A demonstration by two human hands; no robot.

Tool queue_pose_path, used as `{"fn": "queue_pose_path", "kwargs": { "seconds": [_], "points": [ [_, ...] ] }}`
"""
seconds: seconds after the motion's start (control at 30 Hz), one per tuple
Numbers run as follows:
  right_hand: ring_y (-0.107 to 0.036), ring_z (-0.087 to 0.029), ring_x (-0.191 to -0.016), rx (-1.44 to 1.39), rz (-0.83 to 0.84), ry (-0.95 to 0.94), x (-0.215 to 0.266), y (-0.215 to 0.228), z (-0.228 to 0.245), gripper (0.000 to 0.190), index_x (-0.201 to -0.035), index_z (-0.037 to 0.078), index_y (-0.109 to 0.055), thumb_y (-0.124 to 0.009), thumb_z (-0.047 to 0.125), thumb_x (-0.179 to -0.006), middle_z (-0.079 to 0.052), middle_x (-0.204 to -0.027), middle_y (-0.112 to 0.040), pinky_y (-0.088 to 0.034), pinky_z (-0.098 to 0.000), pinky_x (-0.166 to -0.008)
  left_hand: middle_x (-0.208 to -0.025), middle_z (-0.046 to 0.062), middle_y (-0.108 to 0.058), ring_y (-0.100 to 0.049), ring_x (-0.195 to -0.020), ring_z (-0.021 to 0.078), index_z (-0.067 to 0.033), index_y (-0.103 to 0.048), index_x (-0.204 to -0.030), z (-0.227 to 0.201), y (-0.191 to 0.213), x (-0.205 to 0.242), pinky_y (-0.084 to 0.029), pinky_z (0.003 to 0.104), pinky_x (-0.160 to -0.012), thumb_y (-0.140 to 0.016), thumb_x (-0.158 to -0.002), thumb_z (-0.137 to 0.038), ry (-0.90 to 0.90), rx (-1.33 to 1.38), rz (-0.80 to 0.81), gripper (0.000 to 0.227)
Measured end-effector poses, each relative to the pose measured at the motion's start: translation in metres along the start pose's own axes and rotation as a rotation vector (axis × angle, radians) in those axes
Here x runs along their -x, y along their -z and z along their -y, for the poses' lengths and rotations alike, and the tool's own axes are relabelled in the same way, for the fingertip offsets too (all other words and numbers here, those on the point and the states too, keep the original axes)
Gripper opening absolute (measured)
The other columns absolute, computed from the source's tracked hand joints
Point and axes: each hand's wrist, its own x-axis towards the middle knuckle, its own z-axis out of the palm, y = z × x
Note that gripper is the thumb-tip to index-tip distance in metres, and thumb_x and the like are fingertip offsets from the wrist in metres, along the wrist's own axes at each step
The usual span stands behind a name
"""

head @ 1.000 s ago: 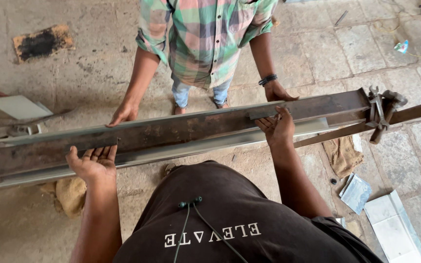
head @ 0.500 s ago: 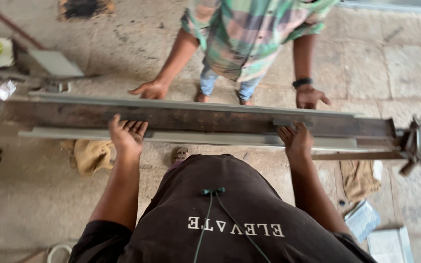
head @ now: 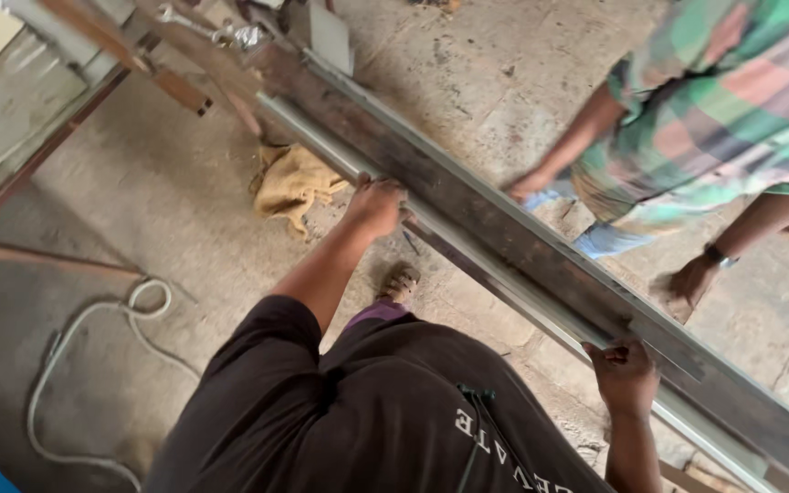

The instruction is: The person operates a manual metal bending machine to shape long aluminum profiles. They position the metal bar in the press, tighten the clamps using a wrench, and pull a lever to bend the material. A coworker assists by holding the other end of the metal bar during the bending process.

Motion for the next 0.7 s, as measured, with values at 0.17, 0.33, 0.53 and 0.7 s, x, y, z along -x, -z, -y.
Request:
{"fn": "queue_pose_path", "kwargs": {
  "seconds": [0.17,0.33,0.53,0.7],
  "points": [
    [-0.074,-0.016,-0.077,0.049,0.019,-0.022,-0.003,-0.001,-0.005,0.038,-0.093,0.008,-0.069,-0.090,0.037,-0.080,-0.005,-0.087,-0.076,-0.060,-0.0325,-0.068,-0.124,0.003,-0.070,-0.054,-0.124,0.0220,-0.0138,-0.074,-0.111,0.004,-0.001,0.004,-0.031,0.045,-0.112,-0.078,-0.082,-0.046,-0.056,0.097,-0.070,0.044],
    [-0.074,-0.019,-0.079,0.090,0.025,-0.093,0.000,0.007,0.010,0.039,-0.091,0.007,-0.070,-0.092,0.036,-0.078,-0.007,-0.087,-0.076,-0.058,-0.0337,-0.070,-0.136,0.005,-0.065,-0.049,-0.132,0.0258,-0.0151,-0.072,-0.123,0.014,-0.010,0.005,-0.033,0.045,-0.118,-0.073,-0.086,-0.048,-0.037,0.210,-0.031,0.049],
    [-0.071,-0.029,-0.096,0.348,-0.367,0.194,0.012,0.003,0.077,0.034,-0.101,0.007,-0.071,-0.089,0.033,-0.088,-0.011,-0.103,-0.074,-0.057,-0.0389,-0.087,-0.153,0.014,-0.045,-0.034,-0.144,0.0343,-0.0126,-0.054,-0.145,0.054,-0.029,0.035,-0.025,0.051,-0.118,-0.070,-0.092,-0.043,-0.201,0.213,-0.282,0.063],
    [-0.070,-0.031,-0.101,0.215,-0.279,0.163,0.011,-0.079,0.187,0.030,-0.109,0.008,-0.073,-0.082,0.035,-0.097,-0.014,-0.109,-0.073,-0.057,-0.0427,-0.090,-0.155,0.015,-0.046,-0.034,-0.146,0.0372,-0.0114,-0.054,-0.144,0.182,-0.032,0.099,-0.032,0.052,-0.117,-0.068,-0.096,-0.040,-0.152,0.406,-0.148,0.057]
  ]
}}
